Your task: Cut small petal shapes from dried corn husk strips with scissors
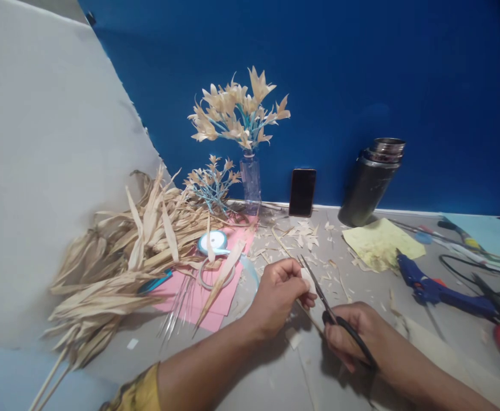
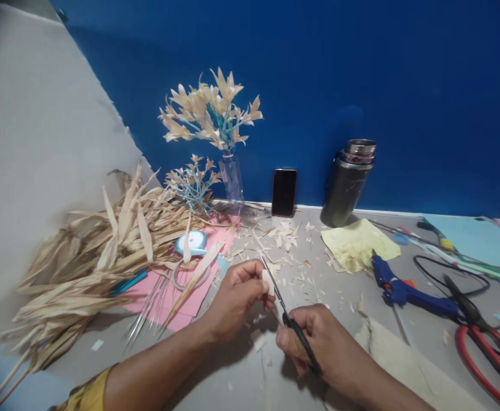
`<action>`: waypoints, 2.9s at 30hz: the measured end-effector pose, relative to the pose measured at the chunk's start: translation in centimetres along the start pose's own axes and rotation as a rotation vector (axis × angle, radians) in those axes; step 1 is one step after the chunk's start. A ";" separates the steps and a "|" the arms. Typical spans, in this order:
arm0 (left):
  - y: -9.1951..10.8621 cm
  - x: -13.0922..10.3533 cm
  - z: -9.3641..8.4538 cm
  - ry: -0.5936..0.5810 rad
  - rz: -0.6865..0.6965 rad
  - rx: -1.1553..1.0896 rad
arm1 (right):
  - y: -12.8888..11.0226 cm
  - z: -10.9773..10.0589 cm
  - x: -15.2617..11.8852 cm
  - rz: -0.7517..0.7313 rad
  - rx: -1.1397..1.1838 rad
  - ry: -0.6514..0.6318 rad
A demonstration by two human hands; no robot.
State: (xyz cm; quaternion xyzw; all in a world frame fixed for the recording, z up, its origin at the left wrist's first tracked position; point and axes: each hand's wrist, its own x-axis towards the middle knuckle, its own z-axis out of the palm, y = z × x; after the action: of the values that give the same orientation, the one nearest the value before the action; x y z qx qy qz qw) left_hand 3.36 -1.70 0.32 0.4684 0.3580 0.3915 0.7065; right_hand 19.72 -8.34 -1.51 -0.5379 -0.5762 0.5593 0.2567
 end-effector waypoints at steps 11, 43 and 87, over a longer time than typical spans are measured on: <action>-0.7 0.1 -0.1 0.026 -0.046 -0.077 | 0.4 0.7 -0.1 0.064 0.018 0.080; 0.1 0.0 -0.5 -0.084 -0.140 -0.192 | 0.4 -2.0 -0.6 -0.092 0.094 -0.172; 1.1 0.1 -1.1 -0.020 -0.061 -0.150 | -0.4 -1.2 -0.8 0.067 0.034 -0.076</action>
State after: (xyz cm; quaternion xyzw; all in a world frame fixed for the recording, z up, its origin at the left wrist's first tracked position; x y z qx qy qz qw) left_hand 2.25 -0.94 0.98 0.4070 0.3346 0.3906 0.7548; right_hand 20.87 -8.55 -0.67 -0.5309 -0.5576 0.5974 0.2246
